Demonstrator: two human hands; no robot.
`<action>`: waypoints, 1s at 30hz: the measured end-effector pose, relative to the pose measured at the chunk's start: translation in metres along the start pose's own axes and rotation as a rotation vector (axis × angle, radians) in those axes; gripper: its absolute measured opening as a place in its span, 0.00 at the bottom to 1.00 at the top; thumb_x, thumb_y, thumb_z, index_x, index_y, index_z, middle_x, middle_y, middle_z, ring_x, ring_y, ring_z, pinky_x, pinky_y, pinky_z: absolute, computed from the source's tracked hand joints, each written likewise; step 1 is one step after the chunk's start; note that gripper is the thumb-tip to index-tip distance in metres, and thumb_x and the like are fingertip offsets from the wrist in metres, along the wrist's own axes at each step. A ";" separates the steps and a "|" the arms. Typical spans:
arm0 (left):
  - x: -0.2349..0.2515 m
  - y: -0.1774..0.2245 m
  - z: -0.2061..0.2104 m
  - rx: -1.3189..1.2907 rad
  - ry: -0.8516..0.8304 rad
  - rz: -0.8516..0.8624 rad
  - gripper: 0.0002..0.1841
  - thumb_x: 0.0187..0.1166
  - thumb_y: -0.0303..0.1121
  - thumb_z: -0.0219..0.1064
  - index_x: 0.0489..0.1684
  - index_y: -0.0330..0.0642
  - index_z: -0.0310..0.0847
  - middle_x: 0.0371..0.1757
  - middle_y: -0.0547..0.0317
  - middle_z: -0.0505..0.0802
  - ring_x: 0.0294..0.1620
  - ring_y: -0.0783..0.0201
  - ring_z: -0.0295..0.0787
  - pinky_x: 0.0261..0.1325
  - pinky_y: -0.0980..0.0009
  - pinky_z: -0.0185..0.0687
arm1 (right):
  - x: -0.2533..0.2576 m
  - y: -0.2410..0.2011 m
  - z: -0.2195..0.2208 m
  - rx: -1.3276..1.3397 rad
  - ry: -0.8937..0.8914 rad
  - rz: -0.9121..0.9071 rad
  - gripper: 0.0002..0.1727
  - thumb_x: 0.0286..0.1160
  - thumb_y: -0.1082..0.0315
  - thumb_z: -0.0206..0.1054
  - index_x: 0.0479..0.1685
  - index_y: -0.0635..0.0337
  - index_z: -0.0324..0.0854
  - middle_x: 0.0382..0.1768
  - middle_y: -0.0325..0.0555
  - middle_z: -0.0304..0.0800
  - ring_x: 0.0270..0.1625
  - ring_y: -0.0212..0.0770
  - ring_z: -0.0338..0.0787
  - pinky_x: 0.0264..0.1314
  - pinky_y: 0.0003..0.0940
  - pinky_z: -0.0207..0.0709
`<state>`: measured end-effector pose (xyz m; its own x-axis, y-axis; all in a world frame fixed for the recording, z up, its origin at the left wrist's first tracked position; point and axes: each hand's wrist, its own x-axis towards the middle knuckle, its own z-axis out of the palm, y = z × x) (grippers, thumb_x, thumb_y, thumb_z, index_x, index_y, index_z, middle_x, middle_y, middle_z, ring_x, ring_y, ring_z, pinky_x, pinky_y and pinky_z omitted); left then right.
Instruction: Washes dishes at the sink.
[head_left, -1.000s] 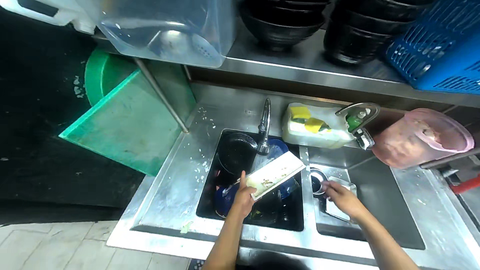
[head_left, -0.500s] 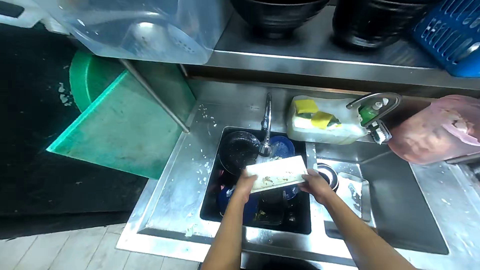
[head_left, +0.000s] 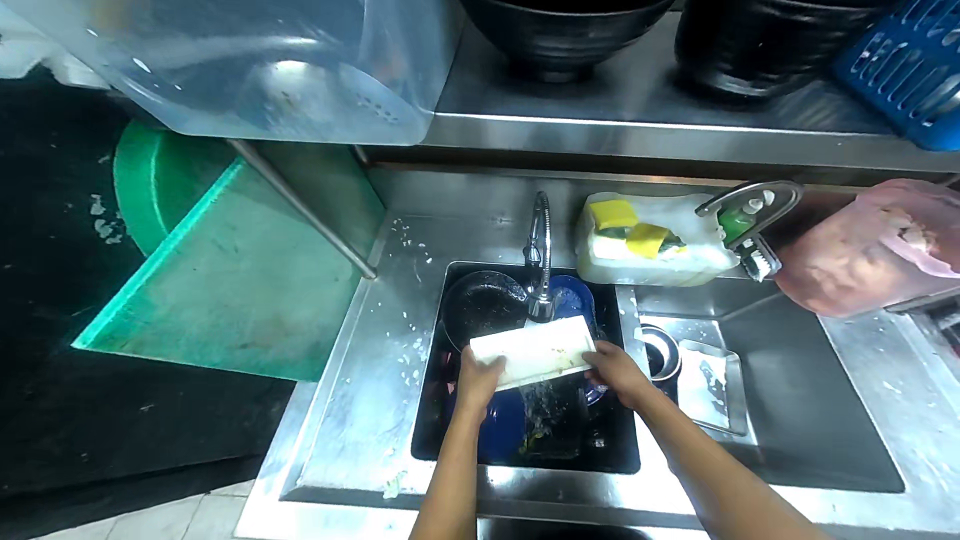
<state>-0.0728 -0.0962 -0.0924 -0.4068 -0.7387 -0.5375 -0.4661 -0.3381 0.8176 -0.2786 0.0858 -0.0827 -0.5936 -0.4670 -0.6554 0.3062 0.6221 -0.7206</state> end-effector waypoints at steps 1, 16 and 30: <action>-0.002 -0.001 0.002 -0.006 -0.045 -0.008 0.51 0.67 0.36 0.83 0.90 0.43 0.49 0.71 0.36 0.83 0.62 0.47 0.90 0.58 0.48 0.91 | -0.006 -0.006 -0.005 0.020 0.021 -0.029 0.15 0.86 0.63 0.63 0.64 0.60 0.79 0.41 0.52 0.91 0.34 0.42 0.91 0.39 0.37 0.88; 0.000 -0.008 0.058 -0.159 -0.167 -0.095 0.34 0.90 0.61 0.48 0.78 0.41 0.72 0.61 0.39 0.90 0.58 0.46 0.91 0.58 0.46 0.89 | -0.045 0.016 -0.066 0.178 0.192 -0.051 0.14 0.89 0.64 0.60 0.61 0.65 0.82 0.35 0.52 0.91 0.30 0.41 0.90 0.36 0.36 0.88; -0.044 0.047 0.019 -0.647 -0.126 -0.279 0.27 0.84 0.18 0.54 0.83 0.39 0.57 0.62 0.28 0.88 0.52 0.32 0.93 0.46 0.38 0.94 | 0.018 -0.060 -0.107 -0.539 0.286 -0.347 0.18 0.90 0.61 0.55 0.63 0.59 0.85 0.50 0.56 0.92 0.51 0.55 0.92 0.59 0.62 0.83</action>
<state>-0.0920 -0.0687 -0.0347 -0.4460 -0.5142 -0.7326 -0.0229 -0.8117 0.5836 -0.3874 0.1067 -0.0270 -0.7857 -0.5569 -0.2694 -0.3036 0.7265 -0.6164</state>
